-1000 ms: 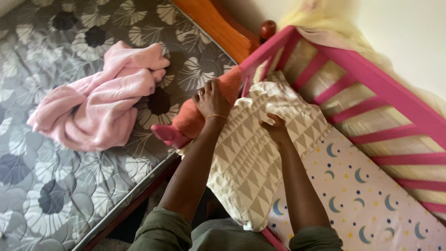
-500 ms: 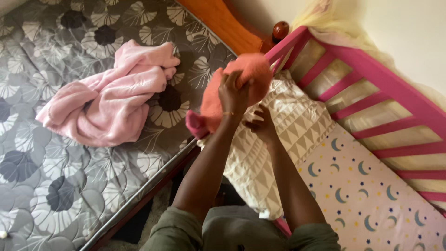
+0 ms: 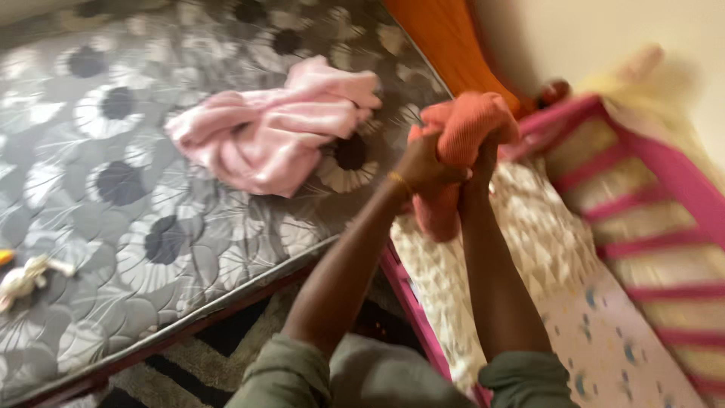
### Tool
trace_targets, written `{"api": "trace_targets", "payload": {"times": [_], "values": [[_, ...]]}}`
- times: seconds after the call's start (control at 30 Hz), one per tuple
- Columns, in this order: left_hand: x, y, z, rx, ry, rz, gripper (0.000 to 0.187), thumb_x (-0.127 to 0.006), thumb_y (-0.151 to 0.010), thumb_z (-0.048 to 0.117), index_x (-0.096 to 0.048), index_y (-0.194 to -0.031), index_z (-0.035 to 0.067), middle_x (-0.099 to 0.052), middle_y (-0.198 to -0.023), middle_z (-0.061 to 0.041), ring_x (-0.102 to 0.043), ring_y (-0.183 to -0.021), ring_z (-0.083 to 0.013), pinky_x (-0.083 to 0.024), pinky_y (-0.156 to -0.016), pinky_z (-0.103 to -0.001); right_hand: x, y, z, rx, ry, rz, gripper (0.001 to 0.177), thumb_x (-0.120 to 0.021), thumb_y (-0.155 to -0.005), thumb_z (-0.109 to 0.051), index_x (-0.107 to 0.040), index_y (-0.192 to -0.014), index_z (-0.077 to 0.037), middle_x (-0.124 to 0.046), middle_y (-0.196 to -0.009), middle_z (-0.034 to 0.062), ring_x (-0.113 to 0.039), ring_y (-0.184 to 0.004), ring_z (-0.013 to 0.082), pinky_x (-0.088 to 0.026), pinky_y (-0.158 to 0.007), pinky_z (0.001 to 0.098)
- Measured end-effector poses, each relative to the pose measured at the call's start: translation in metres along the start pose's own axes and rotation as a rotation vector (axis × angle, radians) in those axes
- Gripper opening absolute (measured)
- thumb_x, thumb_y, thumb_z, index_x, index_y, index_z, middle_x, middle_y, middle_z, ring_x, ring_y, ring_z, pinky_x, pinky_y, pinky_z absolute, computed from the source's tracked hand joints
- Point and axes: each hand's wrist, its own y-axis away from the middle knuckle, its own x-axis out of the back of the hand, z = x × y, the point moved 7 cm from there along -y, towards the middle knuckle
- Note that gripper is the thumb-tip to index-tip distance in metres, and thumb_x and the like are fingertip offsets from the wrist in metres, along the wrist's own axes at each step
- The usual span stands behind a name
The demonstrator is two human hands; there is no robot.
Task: The person smooths a sheet in a crib, places a pillow and a blanket on top, and adjusts the bedding inside the crib.
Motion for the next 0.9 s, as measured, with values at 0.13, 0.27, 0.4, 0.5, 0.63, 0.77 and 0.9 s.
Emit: {"api": "trace_targets", "payload": {"times": [0.13, 0.27, 0.4, 0.5, 0.63, 0.77, 0.9], "values": [[0.033, 0.018, -0.034, 0.220, 0.285, 0.150, 0.046, -0.080, -0.082, 0.030, -0.072, -0.111, -0.005, -0.076, -0.103, -0.015, -0.069, -0.095, -0.0169, -0.058, -0.081, -0.036, -0.060, -0.005, -0.010, 0.037, 0.026, -0.128, 0.055, -0.067, -0.099, -0.016, -0.044, -0.149, -0.006, -0.059, -0.136, 0.0126, -0.062, -0.118, 0.0198, -0.055, -0.098, 0.0345], [0.090, 0.035, -0.061, 0.450, 0.586, 0.485, 0.050, -0.066, -0.095, 0.044, -0.067, -0.122, 0.001, -0.072, -0.114, -0.016, -0.066, -0.102, -0.0196, -0.056, -0.086, -0.035, -0.121, -0.008, -0.011, 0.054, 0.096, -0.307, 0.053, -0.069, -0.099, -0.019, -0.047, -0.146, -0.004, -0.061, -0.134, 0.0118, -0.061, -0.119, 0.0174, -0.052, -0.102, 0.0327], [0.122, 0.069, -0.081, 0.510, 1.107, 0.649, 0.058, -0.059, -0.094, 0.052, -0.054, -0.132, 0.008, -0.065, -0.120, -0.015, -0.067, -0.102, -0.0262, -0.058, -0.085, -0.043, -0.176, 0.004, 0.006, 0.012, 0.204, -0.453, 0.052, -0.071, -0.100, -0.021, -0.050, -0.143, -0.001, -0.063, -0.131, 0.0109, -0.059, -0.120, 0.0150, -0.049, -0.107, 0.0309], [0.151, 0.102, -0.117, 0.855, 1.090, 0.791, 0.072, -0.051, -0.094, 0.063, -0.045, -0.145, 0.012, -0.060, -0.128, -0.014, -0.062, -0.105, -0.0280, -0.053, -0.087, -0.047, -0.222, 0.017, 0.028, -0.046, 0.314, -0.513, 0.040, -0.073, -0.097, -0.020, -0.061, -0.129, 0.001, -0.068, -0.120, 0.0081, -0.064, -0.110, 0.0133, -0.053, -0.099, 0.0294], [0.240, 0.140, -0.144, 0.645, 1.111, 1.075, 0.083, -0.057, -0.094, 0.062, -0.049, -0.144, -0.004, -0.063, -0.128, -0.018, -0.065, -0.107, -0.0308, -0.056, -0.091, -0.046, -0.297, 0.038, 0.059, 0.010, 0.587, -0.637, 0.036, -0.076, -0.090, -0.022, -0.069, -0.120, -0.004, -0.074, -0.111, 0.0077, -0.068, -0.103, 0.0136, -0.055, -0.095, 0.0290], [0.339, 0.180, -0.158, 0.588, 0.989, 1.266, 0.082, -0.059, -0.096, 0.060, -0.046, -0.146, -0.003, -0.060, -0.135, -0.016, -0.062, -0.117, -0.0275, -0.054, -0.096, -0.043, -0.381, 0.066, 0.098, 0.186, 0.594, -0.760, 0.033, -0.077, -0.089, -0.020, -0.071, -0.118, -0.004, -0.073, -0.119, 0.0123, -0.068, -0.111, 0.0210, -0.052, -0.098, 0.0344], [0.433, 0.217, -0.163, 0.181, 1.193, 1.200, 0.084, -0.059, -0.090, 0.061, -0.043, -0.146, -0.001, -0.059, -0.134, -0.021, -0.061, -0.119, -0.0344, -0.054, -0.101, -0.048, -0.466, 0.080, 0.146, 0.196, 0.573, -0.681, 0.032, -0.078, -0.092, -0.022, -0.074, -0.120, -0.008, -0.071, -0.125, 0.0133, -0.065, -0.121, 0.0277, -0.048, -0.106, 0.0383]]}}
